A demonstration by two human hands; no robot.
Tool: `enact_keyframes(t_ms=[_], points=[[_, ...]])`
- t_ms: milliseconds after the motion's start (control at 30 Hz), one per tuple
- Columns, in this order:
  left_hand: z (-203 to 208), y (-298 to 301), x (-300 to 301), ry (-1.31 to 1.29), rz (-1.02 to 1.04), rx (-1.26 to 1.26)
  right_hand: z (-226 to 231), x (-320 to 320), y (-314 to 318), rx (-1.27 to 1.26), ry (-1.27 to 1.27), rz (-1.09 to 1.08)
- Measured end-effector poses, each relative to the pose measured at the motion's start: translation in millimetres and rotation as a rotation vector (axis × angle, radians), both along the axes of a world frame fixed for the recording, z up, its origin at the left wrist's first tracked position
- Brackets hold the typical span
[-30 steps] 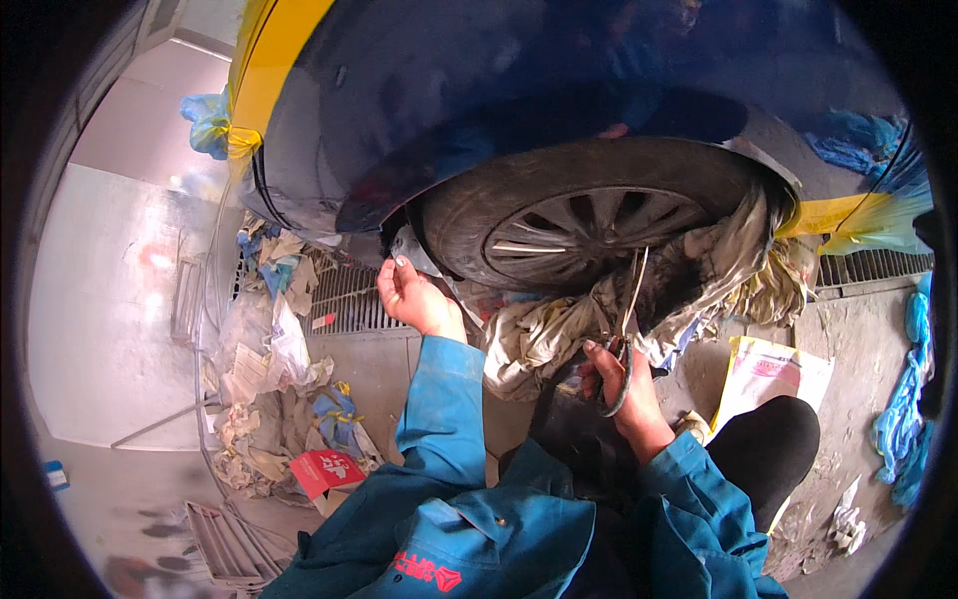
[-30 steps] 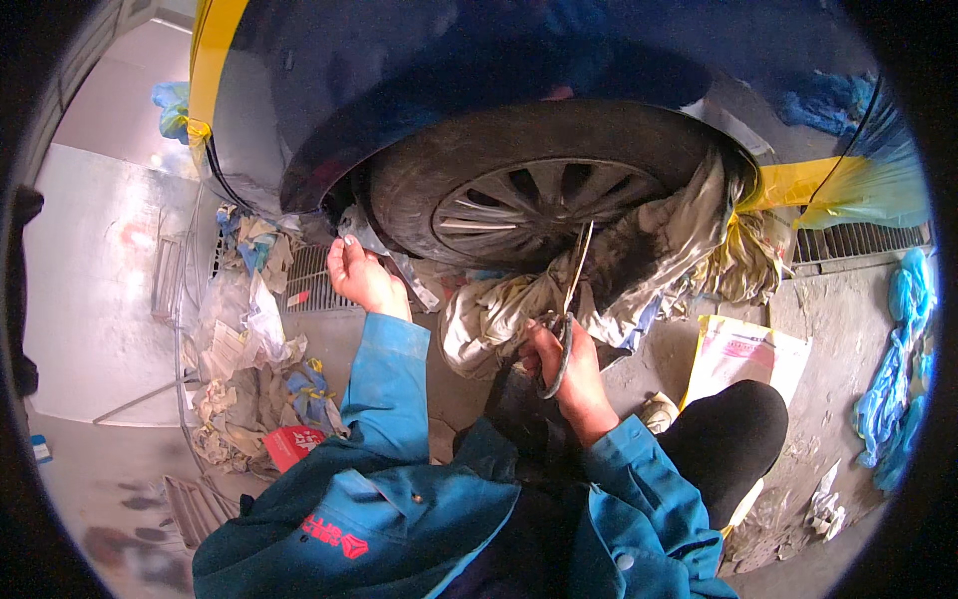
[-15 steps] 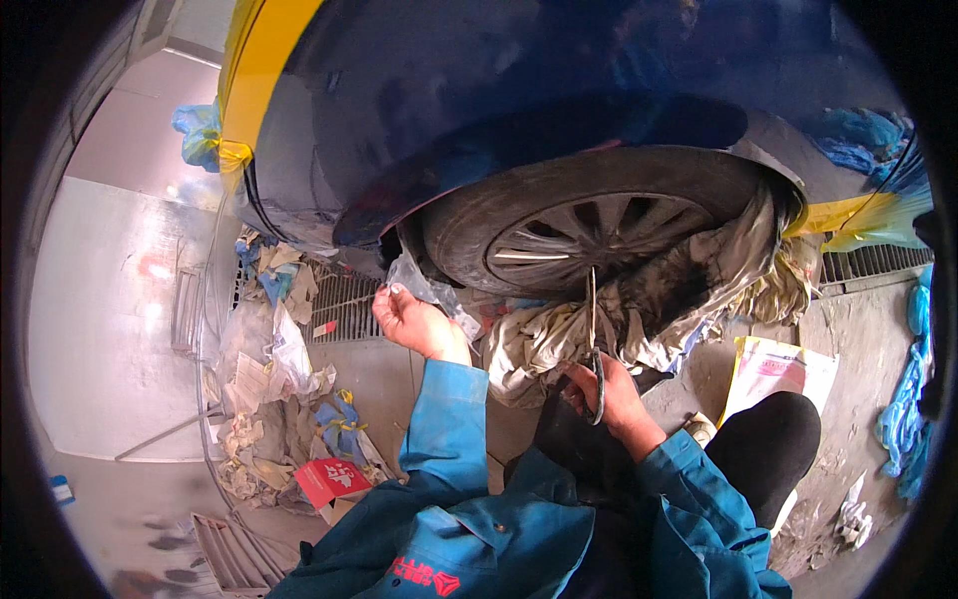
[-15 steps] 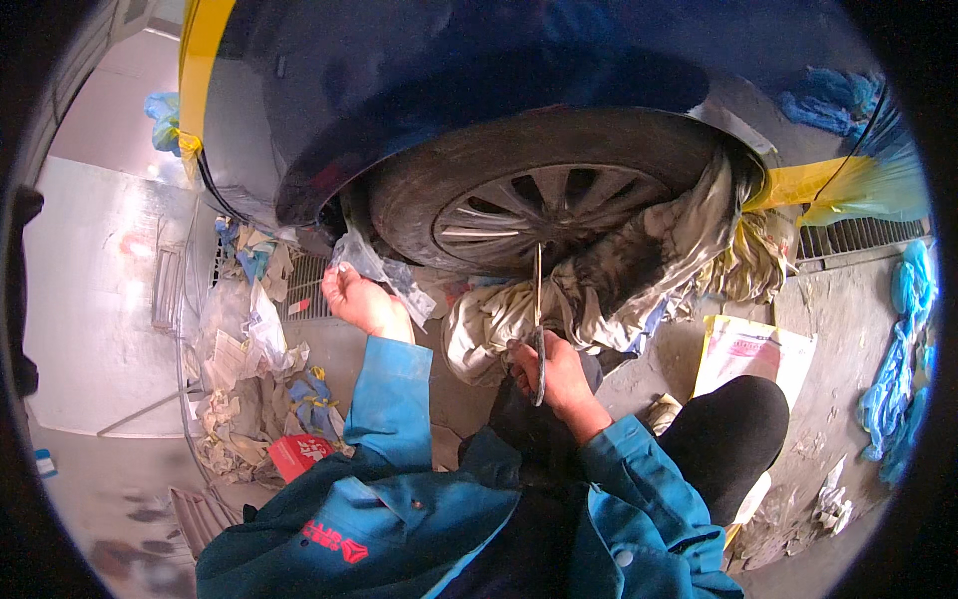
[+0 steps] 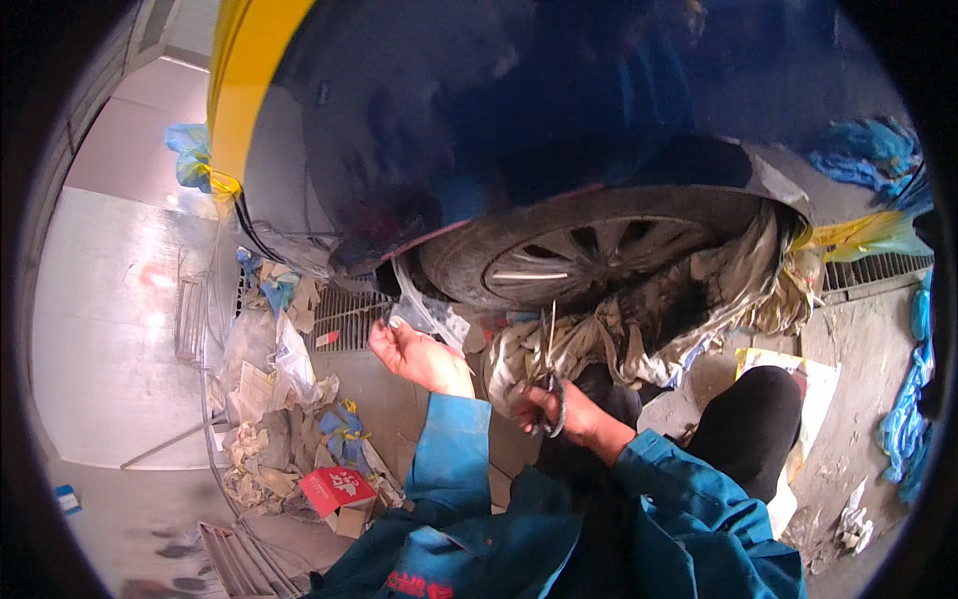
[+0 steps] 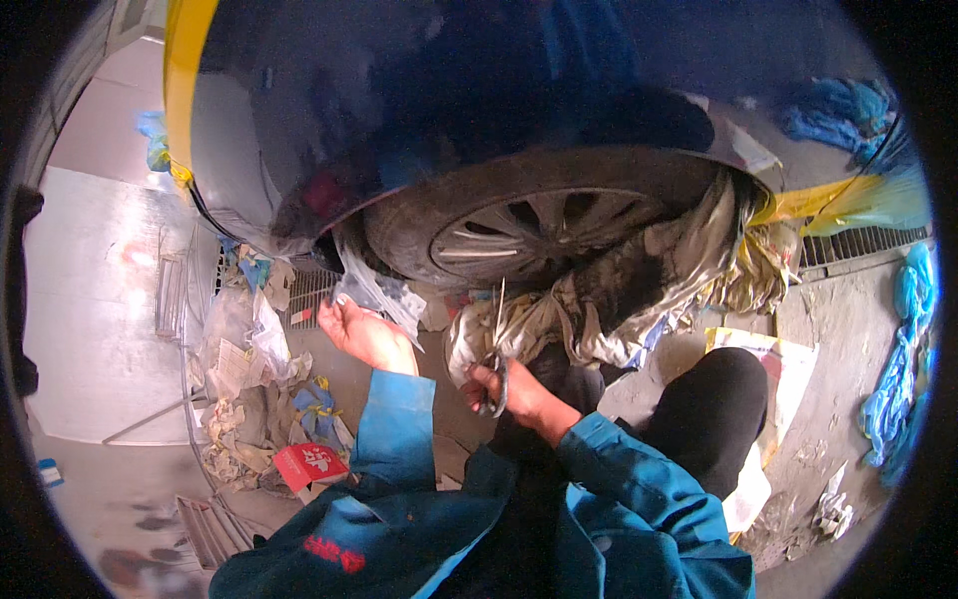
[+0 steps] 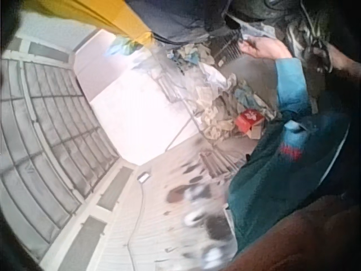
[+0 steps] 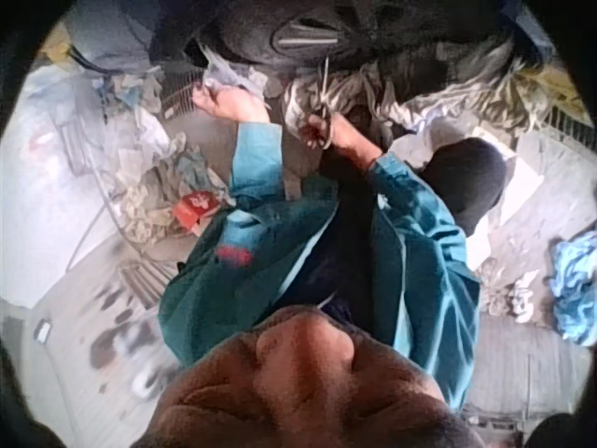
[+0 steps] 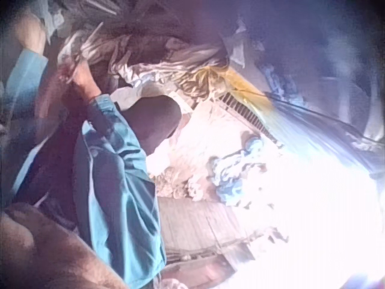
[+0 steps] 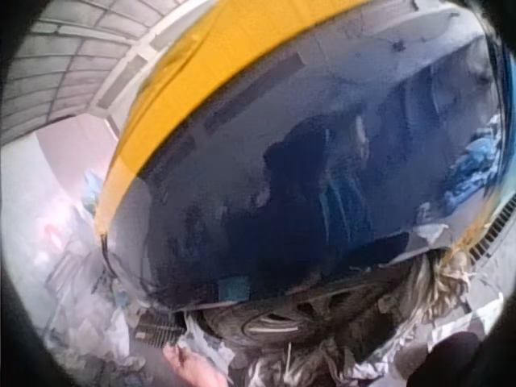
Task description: The person picks up a black plastic car part and uses shears to trim its edges. They then move to a yellow and blue car and continue trimming the part near the wheel well, adjusting the piece repeatedly.
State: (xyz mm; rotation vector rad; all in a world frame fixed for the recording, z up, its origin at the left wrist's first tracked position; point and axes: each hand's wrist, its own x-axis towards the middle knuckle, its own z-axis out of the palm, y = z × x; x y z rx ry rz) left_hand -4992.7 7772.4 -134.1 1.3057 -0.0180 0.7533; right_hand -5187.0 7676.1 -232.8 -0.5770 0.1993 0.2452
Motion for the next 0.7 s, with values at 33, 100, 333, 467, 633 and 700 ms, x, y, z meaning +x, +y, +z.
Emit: enact_keyframes(t_ms=[33, 100, 333, 467, 633, 700], points=[[-2, 1, 0, 0.031, -0.01, -0.007, 0, 10, 7, -0.049, 0.027, 0.028], [-5, 4, 1, 0.014, -0.017, -0.051, 1, 28, 19, 0.027, 0.078, 0.112], [-4, 13, -2, 0.125, -0.156, -0.224, 4, 78, 47, 0.367, 0.197, -0.007], [1, 22, -8, 0.147, -0.22, -0.274, 2, 85, 64, 0.412, 0.115, 0.02], [4, 33, -11, 0.142, -0.295, -0.265, -5, 96, 84, 0.483, 0.16, -0.06], [3, 35, -14, 0.142, -0.333, -0.266, -9, 103, 88, 0.498, 0.208, -0.126]])
